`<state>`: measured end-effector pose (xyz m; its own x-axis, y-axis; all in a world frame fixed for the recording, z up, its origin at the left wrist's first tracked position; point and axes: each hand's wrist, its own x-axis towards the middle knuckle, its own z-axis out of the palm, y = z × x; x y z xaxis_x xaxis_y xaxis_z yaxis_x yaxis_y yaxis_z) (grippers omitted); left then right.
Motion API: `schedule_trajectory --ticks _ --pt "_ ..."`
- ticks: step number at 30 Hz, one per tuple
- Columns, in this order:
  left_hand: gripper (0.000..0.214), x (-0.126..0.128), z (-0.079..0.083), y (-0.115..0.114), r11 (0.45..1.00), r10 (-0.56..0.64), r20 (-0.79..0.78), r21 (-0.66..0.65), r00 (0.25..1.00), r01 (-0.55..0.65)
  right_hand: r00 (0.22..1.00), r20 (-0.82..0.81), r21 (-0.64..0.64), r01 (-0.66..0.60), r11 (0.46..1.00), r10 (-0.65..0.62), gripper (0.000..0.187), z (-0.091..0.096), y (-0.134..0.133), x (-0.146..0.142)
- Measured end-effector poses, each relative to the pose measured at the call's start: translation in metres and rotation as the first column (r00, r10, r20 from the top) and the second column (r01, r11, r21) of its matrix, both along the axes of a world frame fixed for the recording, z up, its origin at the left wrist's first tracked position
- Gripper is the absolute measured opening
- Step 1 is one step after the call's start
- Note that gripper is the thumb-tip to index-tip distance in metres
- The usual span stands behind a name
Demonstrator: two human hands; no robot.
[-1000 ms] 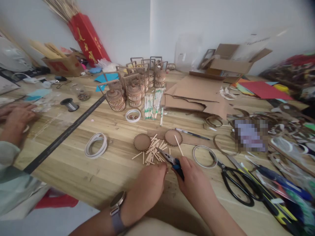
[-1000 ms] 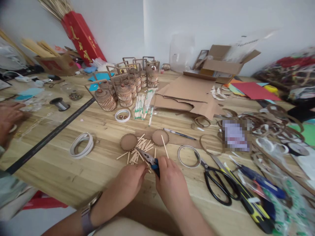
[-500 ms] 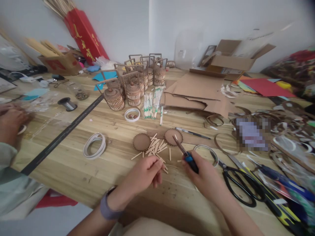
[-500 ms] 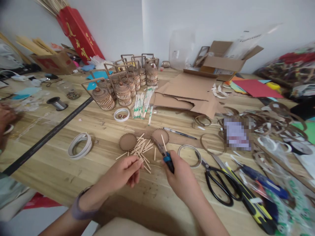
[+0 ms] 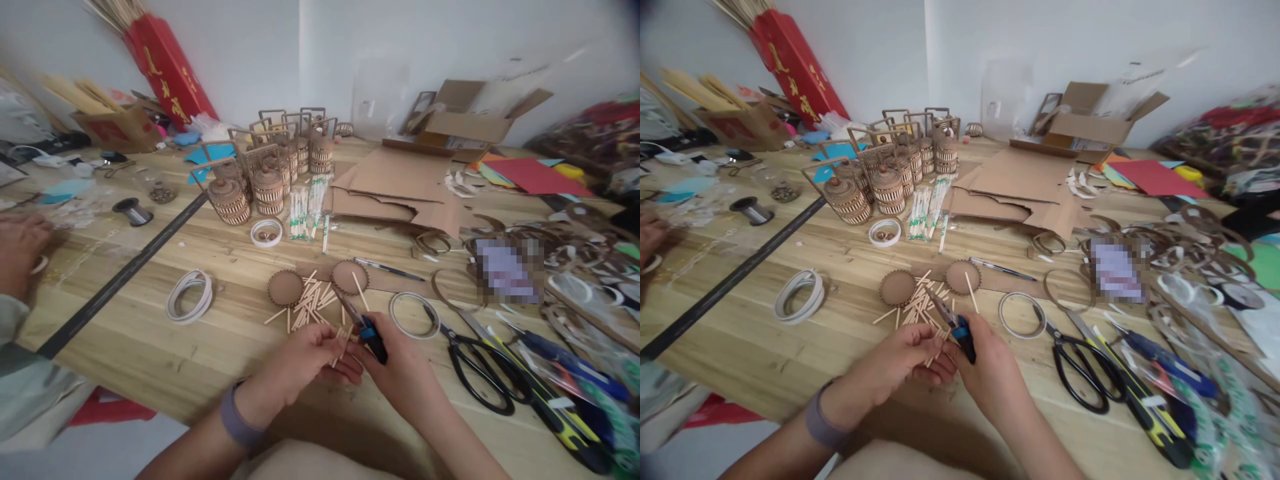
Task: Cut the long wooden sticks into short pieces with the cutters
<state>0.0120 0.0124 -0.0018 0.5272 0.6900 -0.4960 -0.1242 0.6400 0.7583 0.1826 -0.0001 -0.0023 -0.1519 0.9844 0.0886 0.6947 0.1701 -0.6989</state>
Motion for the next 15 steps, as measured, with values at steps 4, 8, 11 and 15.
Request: schedule_trajectory --ticks 4,8,11,15 --pt "0.048 0.0008 0.0008 -0.0005 1.0 -0.023 -0.002 -0.006 1.0 0.023 0.995 -0.004 0.038 -0.096 0.995 0.096 0.015 -0.0001 -0.0049 0.0001" --pt "0.052 0.0021 0.0009 -0.001 1.0 -0.015 -0.056 0.011 0.998 0.016 0.991 -0.052 0.056 -0.119 0.991 0.122 0.014 0.0048 -0.0068 -0.0018" --pt "0.051 0.0032 -0.0006 -0.0019 0.998 -0.017 -0.067 0.051 0.998 0.02 0.989 -0.075 0.011 -0.13 0.991 0.131 0.017 0.0062 -0.0073 -0.0011" --pt "0.04 0.0018 -0.0063 -0.0016 0.991 -0.021 -0.136 0.126 0.991 0.038 0.995 0.064 0.003 -0.077 0.997 0.077 0.019 0.0004 -0.0005 0.0074"
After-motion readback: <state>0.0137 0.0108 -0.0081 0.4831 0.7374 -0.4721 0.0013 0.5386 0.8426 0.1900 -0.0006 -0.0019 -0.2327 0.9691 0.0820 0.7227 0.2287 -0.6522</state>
